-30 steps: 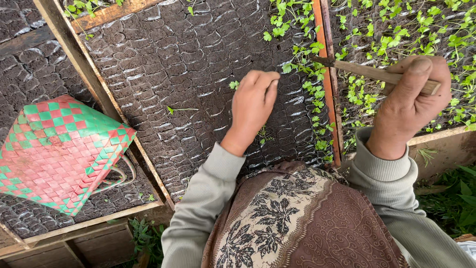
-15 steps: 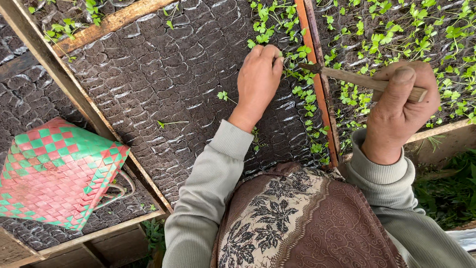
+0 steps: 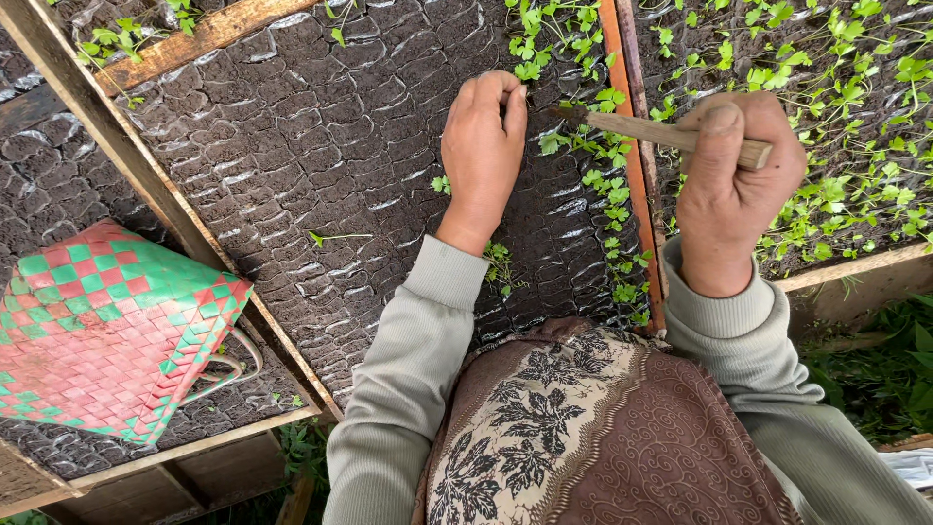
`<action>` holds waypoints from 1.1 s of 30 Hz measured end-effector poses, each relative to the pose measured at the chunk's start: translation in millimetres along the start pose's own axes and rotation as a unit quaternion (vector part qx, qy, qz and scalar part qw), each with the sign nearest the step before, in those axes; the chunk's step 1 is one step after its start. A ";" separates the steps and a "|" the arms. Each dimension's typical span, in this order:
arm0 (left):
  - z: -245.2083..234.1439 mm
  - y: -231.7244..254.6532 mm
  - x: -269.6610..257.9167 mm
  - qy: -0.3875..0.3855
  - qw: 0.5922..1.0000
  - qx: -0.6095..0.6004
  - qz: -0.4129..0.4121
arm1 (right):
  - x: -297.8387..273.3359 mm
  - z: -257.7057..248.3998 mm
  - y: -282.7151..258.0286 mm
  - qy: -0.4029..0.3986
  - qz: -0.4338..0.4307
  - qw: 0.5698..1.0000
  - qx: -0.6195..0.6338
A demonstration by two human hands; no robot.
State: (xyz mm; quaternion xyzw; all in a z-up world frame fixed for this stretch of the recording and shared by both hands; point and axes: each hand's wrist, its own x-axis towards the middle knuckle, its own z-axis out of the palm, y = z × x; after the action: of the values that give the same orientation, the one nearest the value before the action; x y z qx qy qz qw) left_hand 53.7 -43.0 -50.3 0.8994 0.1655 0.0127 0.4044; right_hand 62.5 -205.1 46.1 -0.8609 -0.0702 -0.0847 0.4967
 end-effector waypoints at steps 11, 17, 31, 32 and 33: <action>-5.2 1.6 0.1 -0.007 1.000 0.002 0.018 | 7.4 28.0 5.9 -0.018 -0.007 1.000 0.019; -10.1 -1.5 1.7 -0.027 0.999 -0.038 -0.011 | 5.8 36.9 14.6 -0.043 -0.022 0.999 -0.003; -40.9 1.9 -11.6 0.006 0.997 -0.079 -0.009 | 2.5 -2.8 -4.1 0.008 -0.050 0.999 -0.009; -48.5 3.4 -15.5 0.005 0.997 -0.078 -0.009 | 2.8 -8.3 -15.4 0.006 -0.042 0.999 -0.001; -56.5 5.2 -19.6 0.004 0.997 -0.077 -0.010 | 3.0 -14.1 -27.2 0.004 -0.034 0.999 0.008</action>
State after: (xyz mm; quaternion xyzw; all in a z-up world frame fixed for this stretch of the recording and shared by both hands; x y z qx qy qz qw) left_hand 27.8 -11.5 -6.3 0.8639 0.1749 0.0250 0.4716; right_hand 58.8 -203.7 76.6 -0.8537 -0.0975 -0.1044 0.5007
